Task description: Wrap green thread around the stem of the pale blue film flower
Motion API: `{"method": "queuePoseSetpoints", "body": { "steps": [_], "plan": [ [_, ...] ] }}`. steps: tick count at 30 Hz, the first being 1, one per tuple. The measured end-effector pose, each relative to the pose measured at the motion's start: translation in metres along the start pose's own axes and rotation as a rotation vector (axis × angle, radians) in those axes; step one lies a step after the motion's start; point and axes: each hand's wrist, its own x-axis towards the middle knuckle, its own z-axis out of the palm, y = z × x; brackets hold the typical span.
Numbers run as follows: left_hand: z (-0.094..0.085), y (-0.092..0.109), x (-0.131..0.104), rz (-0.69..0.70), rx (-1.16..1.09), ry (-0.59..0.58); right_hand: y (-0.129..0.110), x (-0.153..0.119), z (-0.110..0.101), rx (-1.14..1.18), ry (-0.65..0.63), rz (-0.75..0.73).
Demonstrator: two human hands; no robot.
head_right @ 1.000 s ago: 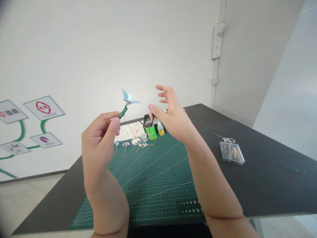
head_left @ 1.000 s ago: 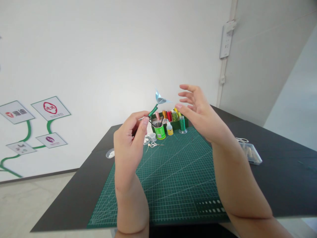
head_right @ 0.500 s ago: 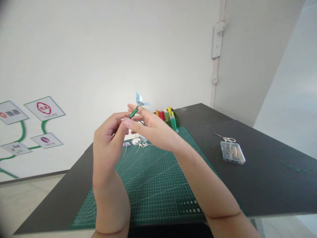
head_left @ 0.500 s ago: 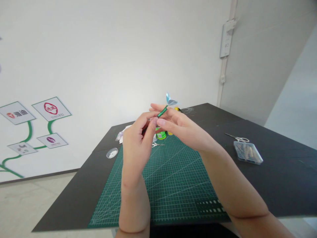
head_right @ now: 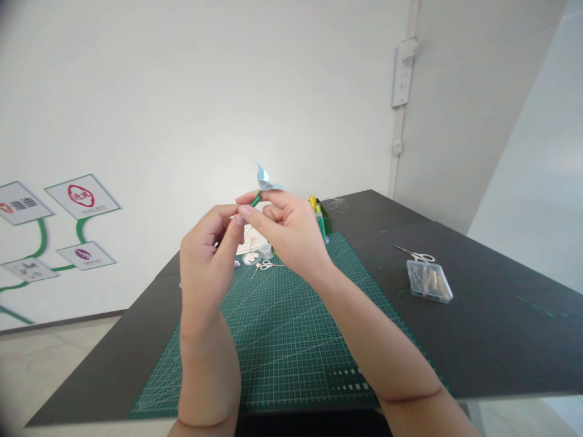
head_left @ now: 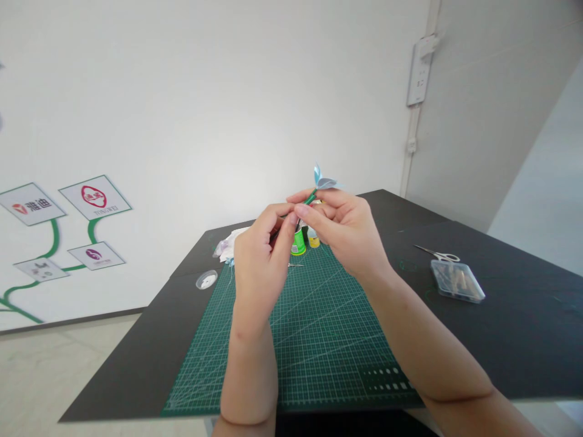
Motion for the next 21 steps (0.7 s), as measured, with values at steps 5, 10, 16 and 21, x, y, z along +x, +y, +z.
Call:
{"method": "queuePoseSetpoints", "body": {
  "steps": [5, 10, 16, 21],
  "plan": [
    [0.0038, 0.0037, -0.0011, 0.004, -0.048, 0.043, 0.0020, 0.0013, 0.0036, 0.163, 0.069, -0.032],
    [0.0059, 0.0040, -0.0006, 0.007, -0.147, 0.097, 0.0082, 0.0024, 0.0014, 0.196, 0.077, -0.120],
    [0.0066, 0.0013, 0.0004, 0.001, -0.206, 0.108, 0.0077, 0.0038, -0.0011, 0.145, 0.077, -0.082],
    [0.0029, -0.0012, 0.0007, 0.019, -0.198, 0.077, 0.0034, 0.0039, -0.0030, 0.133, 0.102, -0.081]
  ]
}}
